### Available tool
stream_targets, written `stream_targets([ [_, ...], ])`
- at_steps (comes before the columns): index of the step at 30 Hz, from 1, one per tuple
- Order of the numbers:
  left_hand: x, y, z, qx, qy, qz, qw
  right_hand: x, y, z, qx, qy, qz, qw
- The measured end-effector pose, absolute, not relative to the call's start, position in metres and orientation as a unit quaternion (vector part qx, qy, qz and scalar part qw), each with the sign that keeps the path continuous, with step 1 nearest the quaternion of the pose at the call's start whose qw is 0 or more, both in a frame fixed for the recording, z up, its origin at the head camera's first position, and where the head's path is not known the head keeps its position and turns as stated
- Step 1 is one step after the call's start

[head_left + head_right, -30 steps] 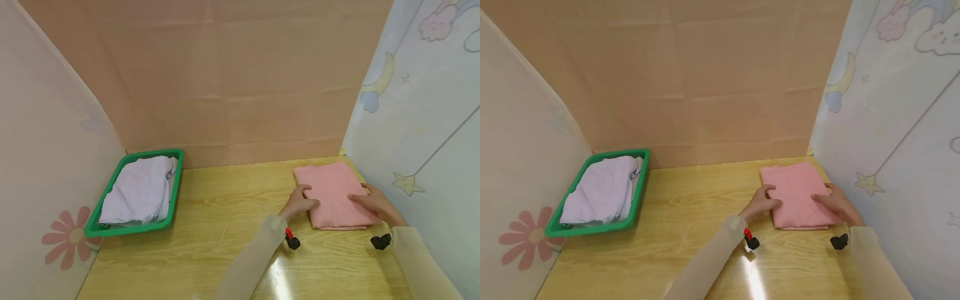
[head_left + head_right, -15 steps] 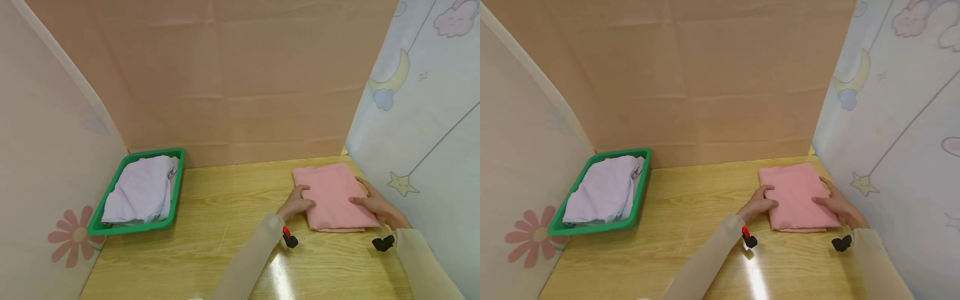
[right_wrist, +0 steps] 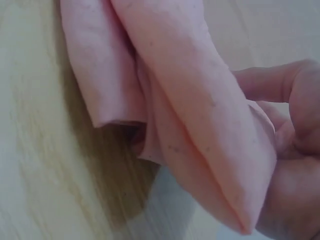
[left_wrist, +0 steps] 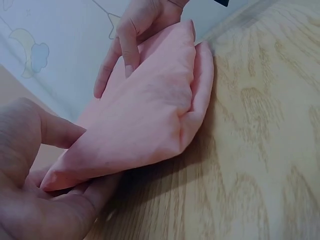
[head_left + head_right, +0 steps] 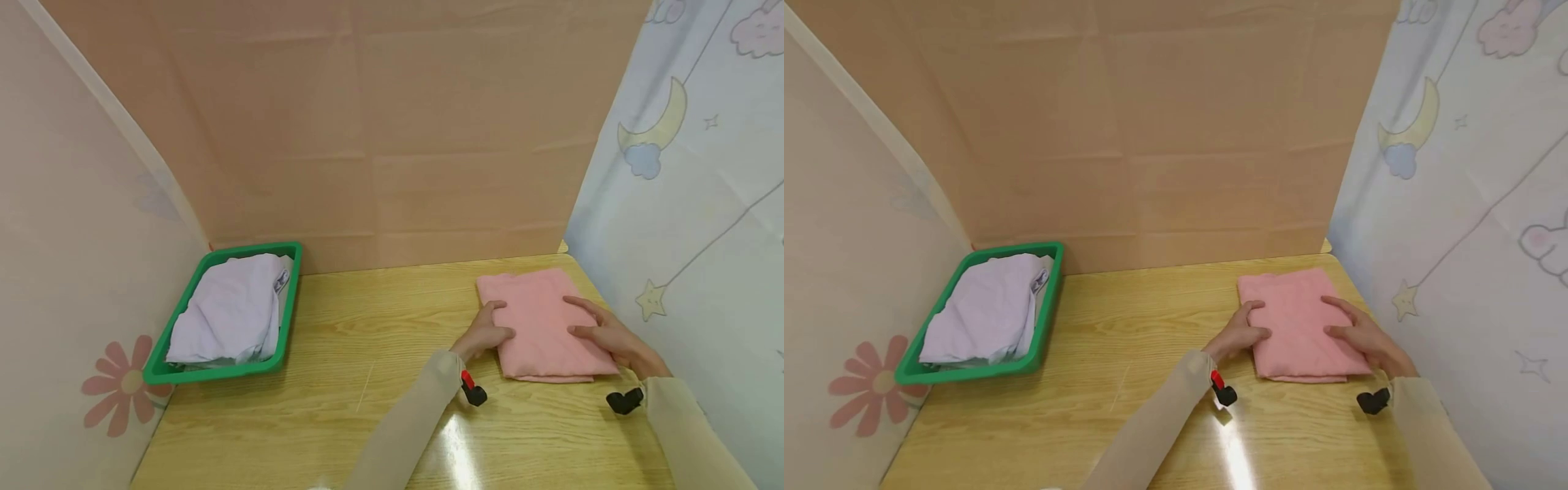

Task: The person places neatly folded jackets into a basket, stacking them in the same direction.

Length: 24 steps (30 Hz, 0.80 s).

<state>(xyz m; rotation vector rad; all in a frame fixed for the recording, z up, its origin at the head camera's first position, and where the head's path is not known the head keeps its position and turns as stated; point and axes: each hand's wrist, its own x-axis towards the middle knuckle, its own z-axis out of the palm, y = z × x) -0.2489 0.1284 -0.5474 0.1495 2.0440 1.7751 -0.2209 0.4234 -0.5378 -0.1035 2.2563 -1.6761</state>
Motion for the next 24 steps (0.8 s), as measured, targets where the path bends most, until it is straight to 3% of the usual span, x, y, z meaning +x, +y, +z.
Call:
stream_targets([
  [13, -0.254, 0.111, -0.541, 0.075, 0.742, 0.642, 0.177, -0.218, 0.407, -0.526, -0.058, 0.766, -0.616, 0.176],
  [24, -0.258, 0.09, -0.528, 0.094, 0.756, 0.63, 0.15, -0.221, 0.39, -0.516, -0.094, 0.792, -0.589, 0.13],
])
